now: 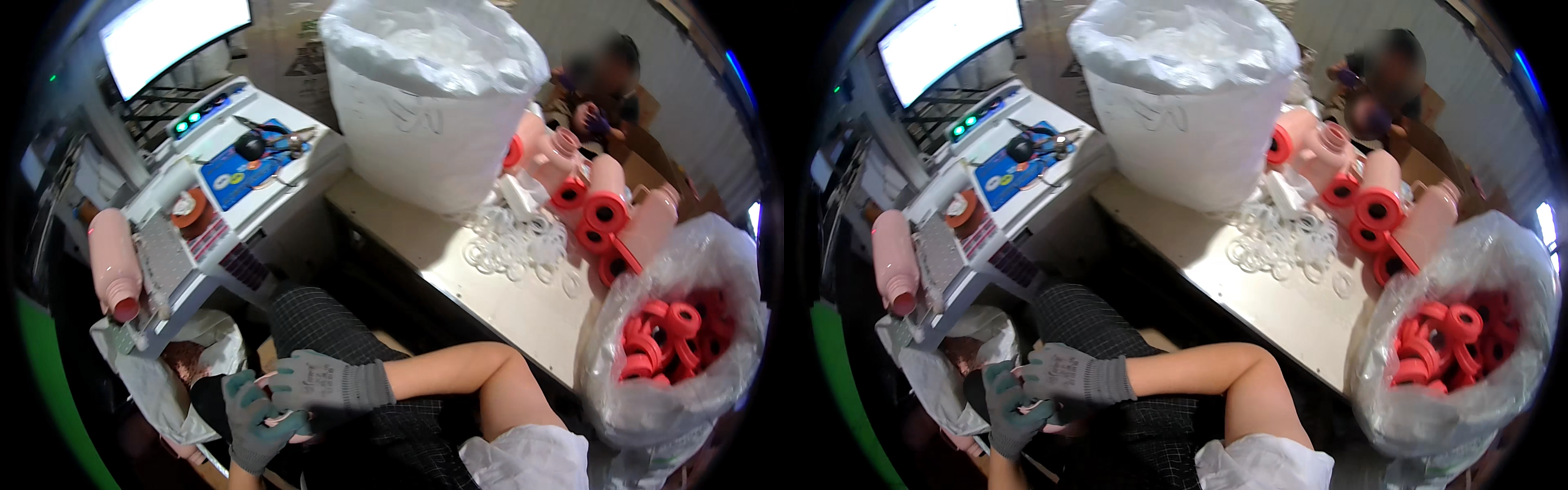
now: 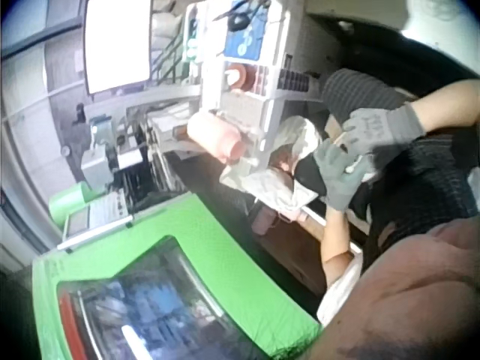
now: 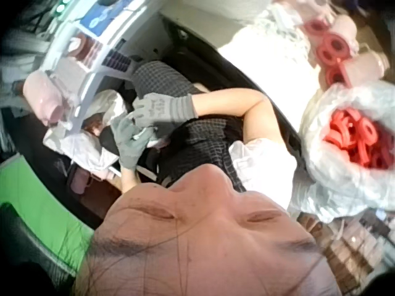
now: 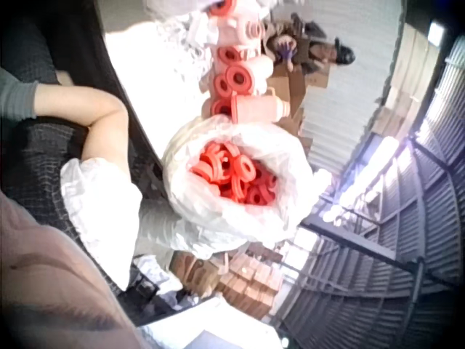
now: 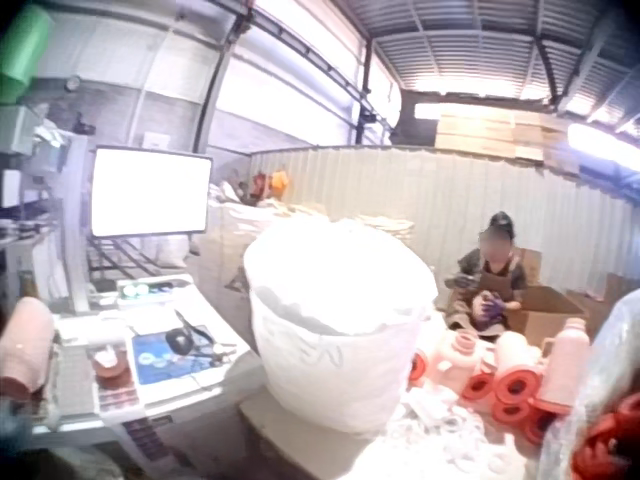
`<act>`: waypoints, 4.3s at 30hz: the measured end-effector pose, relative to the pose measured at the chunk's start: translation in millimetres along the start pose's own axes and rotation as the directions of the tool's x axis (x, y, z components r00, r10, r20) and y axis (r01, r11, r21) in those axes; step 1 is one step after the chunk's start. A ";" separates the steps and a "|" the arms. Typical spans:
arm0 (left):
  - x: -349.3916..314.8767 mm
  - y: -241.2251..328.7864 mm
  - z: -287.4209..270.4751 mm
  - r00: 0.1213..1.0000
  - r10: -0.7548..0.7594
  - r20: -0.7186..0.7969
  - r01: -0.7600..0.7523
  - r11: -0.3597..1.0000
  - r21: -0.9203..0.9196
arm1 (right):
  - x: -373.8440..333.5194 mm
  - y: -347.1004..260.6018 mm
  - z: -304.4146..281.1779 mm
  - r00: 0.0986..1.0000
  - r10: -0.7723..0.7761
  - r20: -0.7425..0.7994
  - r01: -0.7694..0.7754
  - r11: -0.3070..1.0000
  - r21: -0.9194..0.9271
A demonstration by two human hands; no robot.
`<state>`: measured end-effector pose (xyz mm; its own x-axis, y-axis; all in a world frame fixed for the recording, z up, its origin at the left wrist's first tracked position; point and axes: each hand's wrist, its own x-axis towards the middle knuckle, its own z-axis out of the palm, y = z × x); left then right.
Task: The person assembles pink plastic pitchers by hand, attaching red lids and white handles to the bodies. The person picks up a pitcher body, secures a lid, and then attaches a handle, repeating this process for multiple units.
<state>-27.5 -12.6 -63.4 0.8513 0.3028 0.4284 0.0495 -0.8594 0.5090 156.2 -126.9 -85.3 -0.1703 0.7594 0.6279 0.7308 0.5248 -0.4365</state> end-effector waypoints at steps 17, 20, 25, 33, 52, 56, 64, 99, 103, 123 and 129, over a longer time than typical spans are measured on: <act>-3.7 15.1 -12.7 0.999 -0.046 -0.006 0.047 0.983 0.176 | 8.3 23.3 2.0 1.000 -0.004 0.020 -0.002 0.968 0.252; -1.2 18.3 -14.6 0.999 -0.010 -0.034 0.017 0.977 0.215 | 16.3 18.9 -3.1 1.000 0.019 0.018 -0.023 0.961 0.274; 7.0 16.0 -22.3 0.998 0.042 0.046 -0.049 0.984 0.172 | 23.6 15.6 -14.7 0.990 -0.063 0.125 0.048 0.991 0.121; 1.1 13.3 -29.1 0.987 0.133 0.086 -0.152 0.950 0.275 | 6.1 13.5 3.3 0.994 -0.091 0.067 0.093 0.996 -0.016; -2.6 22.7 -24.5 0.973 -0.225 -0.058 0.231 0.908 0.349 | 14.7 3.7 18.5 0.998 0.033 0.062 -0.043 0.986 0.159; 21.9 24.7 -42.5 0.953 -0.228 0.199 0.111 0.875 0.472 | 6.5 2.1 41.0 0.988 0.018 -0.155 -0.020 1.000 -0.016; 54.4 -0.2 -55.4 0.847 -0.282 0.450 0.112 0.923 0.368 | -6.0 -1.1 83.8 0.929 0.100 -0.355 -0.137 0.987 -0.079; 7.6 -34.7 -11.9 0.837 -0.428 0.341 0.525 0.453 -0.721 | -168.6 70.5 -141.7 0.433 0.237 -0.870 -0.611 0.787 -0.090; 5.6 -32.3 -6.6 0.990 -0.105 0.095 0.141 0.812 -0.567 | -7.8 121.6 -86.5 0.652 0.134 -0.747 -0.401 0.897 -0.188; -13.5 -19.2 53.9 0.837 -0.515 -0.186 0.169 0.566 -0.807 | 17.8 21.6 -31.8 0.906 0.360 0.221 -0.415 0.856 0.309; -13.2 -2.7 50.8 0.808 -0.362 -0.465 0.098 0.861 -0.499 | -65.9 2.4 -60.6 0.539 0.842 -0.017 -0.740 0.483 0.468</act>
<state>-12.3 -35.3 -108.3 0.4268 0.7472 0.5095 -0.1348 -0.5045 0.8528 209.3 -199.0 -88.7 0.5348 0.8448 -0.0181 0.1695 -0.1283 -0.9771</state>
